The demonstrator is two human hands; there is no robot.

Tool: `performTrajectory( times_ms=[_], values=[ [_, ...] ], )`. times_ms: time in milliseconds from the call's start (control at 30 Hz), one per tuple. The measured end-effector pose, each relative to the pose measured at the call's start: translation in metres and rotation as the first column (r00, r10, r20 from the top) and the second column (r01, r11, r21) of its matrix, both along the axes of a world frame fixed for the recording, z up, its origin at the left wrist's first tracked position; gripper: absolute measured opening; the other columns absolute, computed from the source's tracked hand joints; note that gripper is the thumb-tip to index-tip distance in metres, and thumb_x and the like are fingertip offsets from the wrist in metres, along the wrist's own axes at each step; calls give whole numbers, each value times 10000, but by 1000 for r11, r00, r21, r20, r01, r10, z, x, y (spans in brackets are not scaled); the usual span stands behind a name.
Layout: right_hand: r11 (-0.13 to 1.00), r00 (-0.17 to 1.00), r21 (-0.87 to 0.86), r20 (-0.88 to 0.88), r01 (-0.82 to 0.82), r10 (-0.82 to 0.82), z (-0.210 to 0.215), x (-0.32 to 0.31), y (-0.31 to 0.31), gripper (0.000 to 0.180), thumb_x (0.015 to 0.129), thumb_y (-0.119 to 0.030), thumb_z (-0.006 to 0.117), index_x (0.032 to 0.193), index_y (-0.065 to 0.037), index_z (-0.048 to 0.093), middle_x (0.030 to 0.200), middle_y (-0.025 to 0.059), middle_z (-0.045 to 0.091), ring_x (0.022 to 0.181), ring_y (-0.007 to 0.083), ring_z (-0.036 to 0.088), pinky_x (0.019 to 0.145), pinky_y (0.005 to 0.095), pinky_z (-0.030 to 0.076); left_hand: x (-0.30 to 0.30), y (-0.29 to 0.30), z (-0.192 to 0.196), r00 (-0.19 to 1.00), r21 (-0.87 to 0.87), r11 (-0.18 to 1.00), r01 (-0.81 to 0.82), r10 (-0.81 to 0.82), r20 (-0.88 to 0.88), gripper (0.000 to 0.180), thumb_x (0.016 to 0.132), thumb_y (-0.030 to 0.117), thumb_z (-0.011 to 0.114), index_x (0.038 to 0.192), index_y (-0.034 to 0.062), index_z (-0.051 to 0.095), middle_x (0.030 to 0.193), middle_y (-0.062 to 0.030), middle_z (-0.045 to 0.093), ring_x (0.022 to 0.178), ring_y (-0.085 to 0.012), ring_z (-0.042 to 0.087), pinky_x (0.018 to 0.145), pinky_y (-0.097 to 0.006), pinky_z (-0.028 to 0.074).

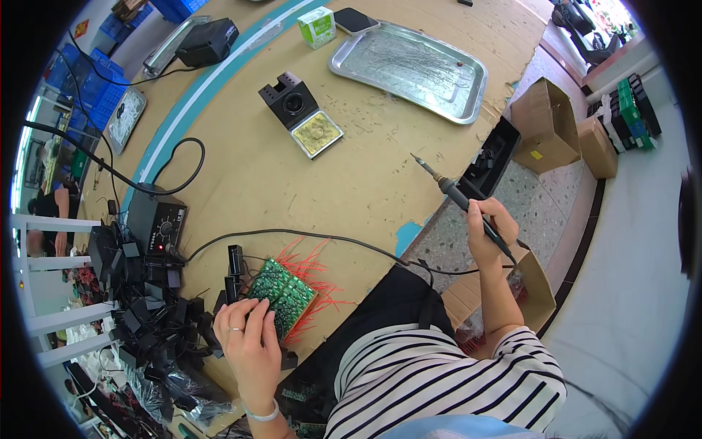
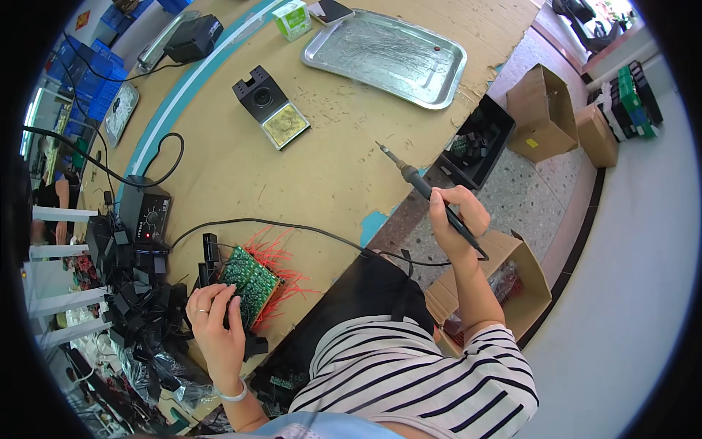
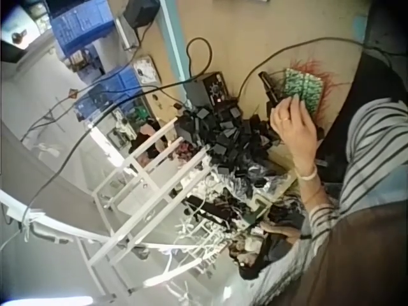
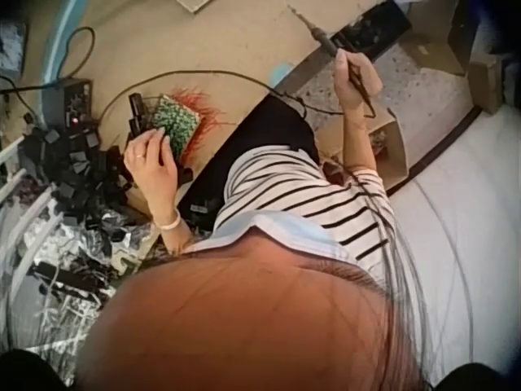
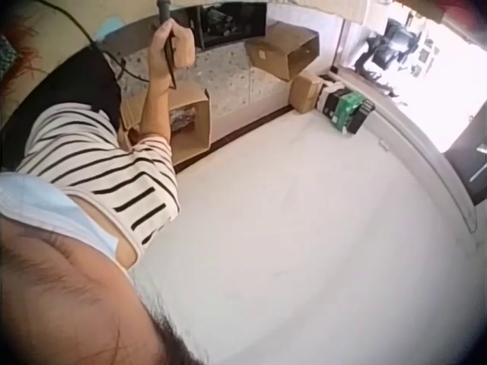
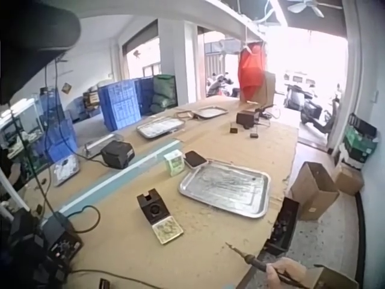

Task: Solder electronic components onto a printed circuit board at an industrial workbench.

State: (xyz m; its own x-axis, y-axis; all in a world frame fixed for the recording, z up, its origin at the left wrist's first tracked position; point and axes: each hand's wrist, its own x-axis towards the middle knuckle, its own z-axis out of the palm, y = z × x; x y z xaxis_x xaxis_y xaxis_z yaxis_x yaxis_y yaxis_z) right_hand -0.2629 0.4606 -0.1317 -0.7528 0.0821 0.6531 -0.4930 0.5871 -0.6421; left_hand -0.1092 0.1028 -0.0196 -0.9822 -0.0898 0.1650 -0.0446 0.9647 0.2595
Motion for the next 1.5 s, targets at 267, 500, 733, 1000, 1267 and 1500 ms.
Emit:
performTrajectory(
  times_ms=[267,500,733,1000,1267,1500],
  values=[
    [952,990,-283,49,-112,131,32,9,-25,108,892,64,625,815,-6,594,663,62,603,570,117,555,535,247,424,2,-1,2,1000,23,1000,-11,12,-15,138,870,42,714,1008,47,699,1049,-94,667,1059,-318,614,1052,-473,432],
    [656,652,-107,76,-747,754,54,66,-42,185,800,54,680,940,-61,647,782,77,673,622,229,649,575,355,557,-7,-12,-7,999,148,989,19,-12,-46,188,807,79,788,987,90,733,1047,-59,662,1064,-301,613,1031,-455,438],
    [492,496,65,72,-868,865,53,71,-74,295,744,19,766,1018,-13,661,836,74,689,632,217,653,559,324,558,-3,-7,-13,997,124,990,69,-66,-31,162,776,110,807,926,123,748,1015,-30,631,1128,-265,579,1109,-553,334],
    [505,511,101,55,-857,858,47,76,-85,162,791,0,715,933,14,637,729,98,664,557,236,625,487,333,507,-2,-6,-20,993,56,992,113,-115,33,140,771,92,802,885,111,722,944,-9,600,1052,-240,571,1119,-580,298],
    [511,518,104,51,-853,854,44,75,-84,166,786,5,718,933,13,643,725,92,665,554,230,625,480,324,502,-6,-3,-21,992,48,992,117,-119,29,89,802,95,774,865,79,714,925,-10,602,1049,-231,561,1121,-587,284],
    [487,500,139,77,-862,863,49,75,-79,249,738,16,766,969,-5,676,830,68,686,629,200,649,530,309,555,-6,-3,-20,991,45,992,116,-118,57,83,806,105,766,866,84,713,926,-5,602,1060,-229,556,1127,-590,272]
  ],
)
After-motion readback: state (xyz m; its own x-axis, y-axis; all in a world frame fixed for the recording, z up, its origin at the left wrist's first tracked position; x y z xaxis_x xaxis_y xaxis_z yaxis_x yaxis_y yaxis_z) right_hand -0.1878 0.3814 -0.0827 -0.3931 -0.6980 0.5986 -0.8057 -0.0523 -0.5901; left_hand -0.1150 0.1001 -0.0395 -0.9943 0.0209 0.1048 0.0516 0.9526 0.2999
